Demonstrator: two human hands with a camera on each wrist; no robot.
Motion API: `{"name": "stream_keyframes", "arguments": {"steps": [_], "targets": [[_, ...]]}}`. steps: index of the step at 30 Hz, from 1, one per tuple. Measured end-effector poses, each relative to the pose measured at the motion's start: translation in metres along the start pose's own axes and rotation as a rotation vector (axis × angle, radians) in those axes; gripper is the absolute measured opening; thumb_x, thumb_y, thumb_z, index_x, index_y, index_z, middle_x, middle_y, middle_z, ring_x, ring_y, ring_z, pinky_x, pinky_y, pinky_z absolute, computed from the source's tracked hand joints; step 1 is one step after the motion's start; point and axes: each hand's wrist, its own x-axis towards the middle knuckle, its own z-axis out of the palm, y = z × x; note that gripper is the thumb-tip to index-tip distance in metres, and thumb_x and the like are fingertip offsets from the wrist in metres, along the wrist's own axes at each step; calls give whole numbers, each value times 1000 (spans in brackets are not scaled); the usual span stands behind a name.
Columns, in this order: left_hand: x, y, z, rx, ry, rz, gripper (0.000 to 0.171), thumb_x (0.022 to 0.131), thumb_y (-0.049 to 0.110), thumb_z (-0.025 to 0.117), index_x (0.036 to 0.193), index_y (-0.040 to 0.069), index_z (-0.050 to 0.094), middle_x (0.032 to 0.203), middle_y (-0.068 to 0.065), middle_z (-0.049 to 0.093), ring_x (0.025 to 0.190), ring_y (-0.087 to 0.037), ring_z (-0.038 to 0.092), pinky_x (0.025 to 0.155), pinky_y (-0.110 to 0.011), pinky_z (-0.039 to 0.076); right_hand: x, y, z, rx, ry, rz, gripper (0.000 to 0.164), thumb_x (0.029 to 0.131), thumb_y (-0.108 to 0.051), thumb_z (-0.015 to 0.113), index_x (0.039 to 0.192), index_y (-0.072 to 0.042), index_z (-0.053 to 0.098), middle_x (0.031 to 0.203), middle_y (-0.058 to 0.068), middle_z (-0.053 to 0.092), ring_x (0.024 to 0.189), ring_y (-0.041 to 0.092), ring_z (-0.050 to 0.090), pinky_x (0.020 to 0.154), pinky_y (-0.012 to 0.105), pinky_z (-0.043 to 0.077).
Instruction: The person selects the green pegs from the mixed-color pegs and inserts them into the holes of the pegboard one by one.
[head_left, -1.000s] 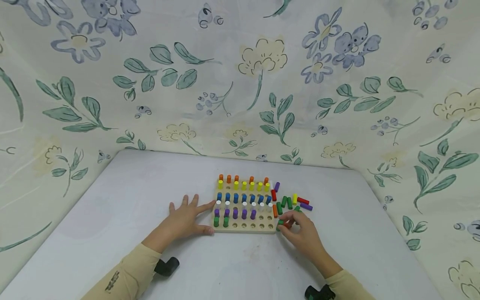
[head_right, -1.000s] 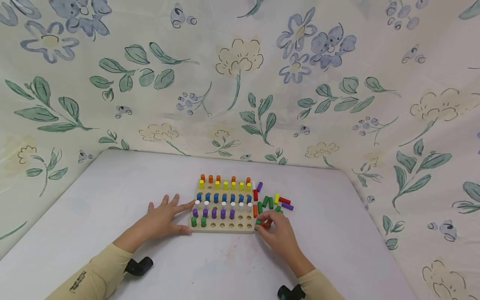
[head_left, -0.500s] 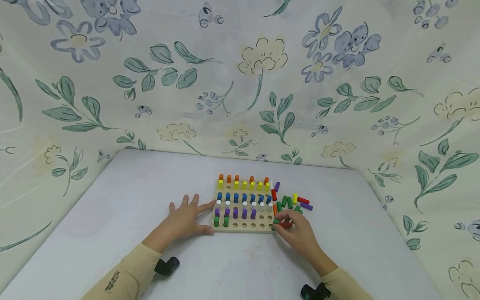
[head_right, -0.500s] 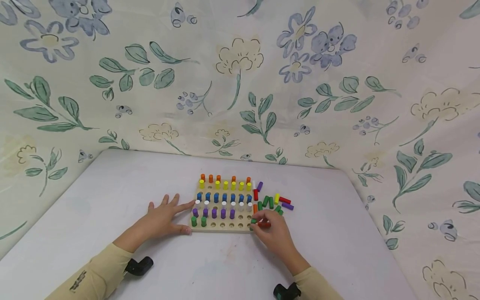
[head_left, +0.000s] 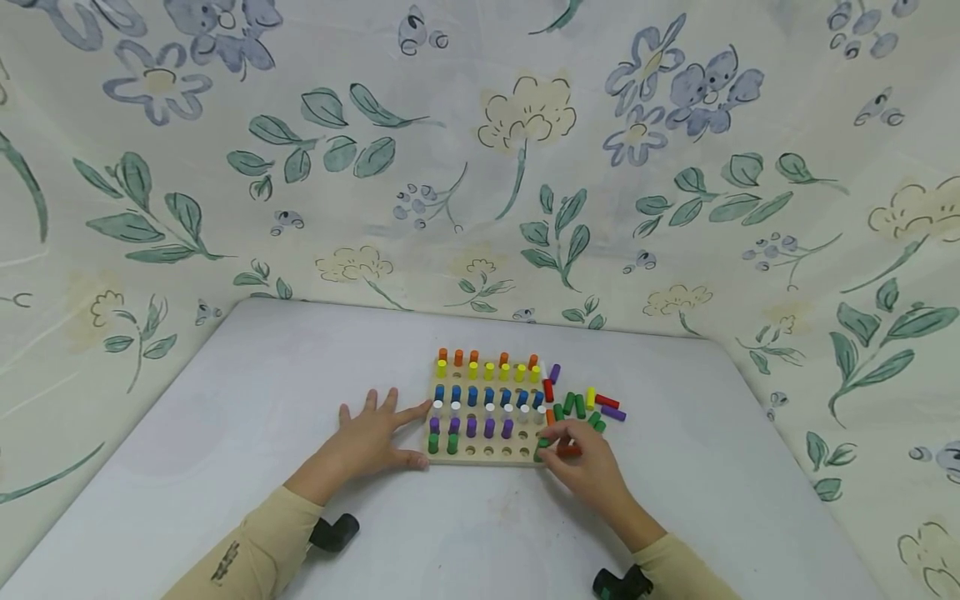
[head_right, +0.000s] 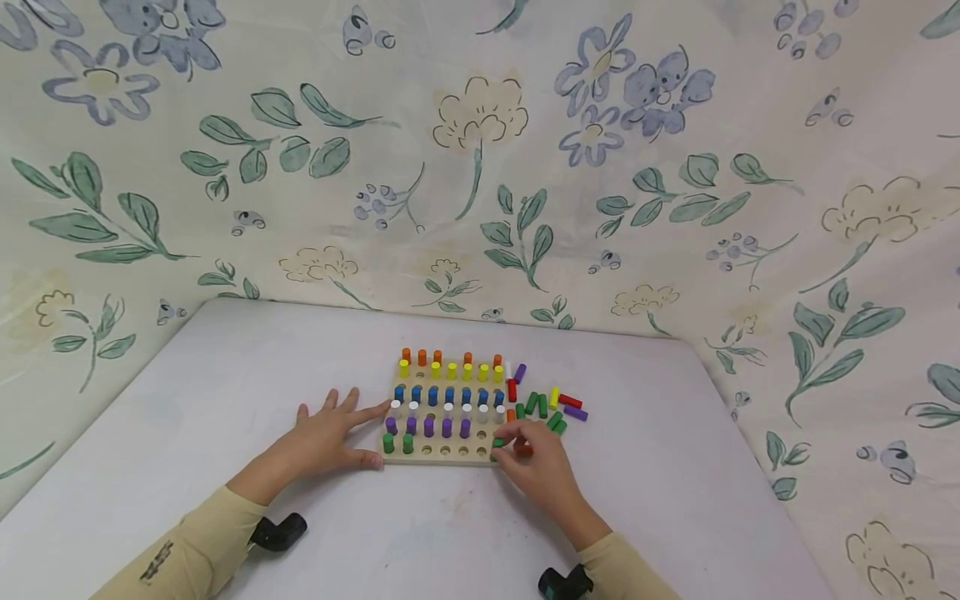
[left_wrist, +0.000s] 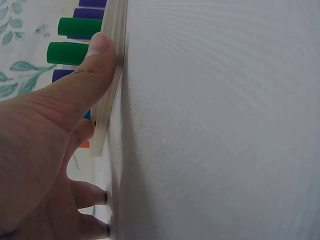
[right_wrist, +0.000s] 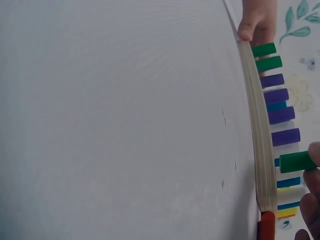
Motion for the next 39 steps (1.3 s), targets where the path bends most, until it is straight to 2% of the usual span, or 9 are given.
{"name": "stream_keyframes", "arguments": {"steps": [18, 26, 34, 39], "targets": [[-1, 2, -1, 19, 0, 0, 96, 72, 66, 80, 154, 26, 48, 158, -38, 25, 143, -66, 12, 103, -86, 8, 4, -6, 9, -27, -34, -60, 21, 88, -14, 81, 104, -21, 70, 96, -14, 66, 89, 12, 58, 78, 30, 54], [-1, 1, -1, 18, 9, 9, 96, 72, 66, 80, 153, 26, 48, 158, -38, 26, 143, -66, 13, 103, -87, 8, 6, -11, 14, -27, -66, -39, 20, 90, -16, 80, 104, -24, 70, 96, -18, 64, 89, 13, 58, 78, 29, 51], [-2, 1, -1, -2, 2, 8, 95, 73, 66, 79, 154, 26, 47, 159, -37, 24, 144, -65, 11, 104, -86, 6, 8, -14, 20, -11, -59, -121, 22, 88, -12, 81, 105, -20, 70, 98, -14, 67, 86, 13, 59, 77, 28, 55], [-1, -1, 0, -5, -4, 0, 95, 74, 66, 79, 154, 27, 46, 159, -36, 23, 145, -64, 10, 105, -85, 5, 9, -15, 23, -4, -67, -132, 21, 88, -12, 81, 105, -19, 70, 100, -13, 67, 88, 12, 60, 78, 29, 56]]}}
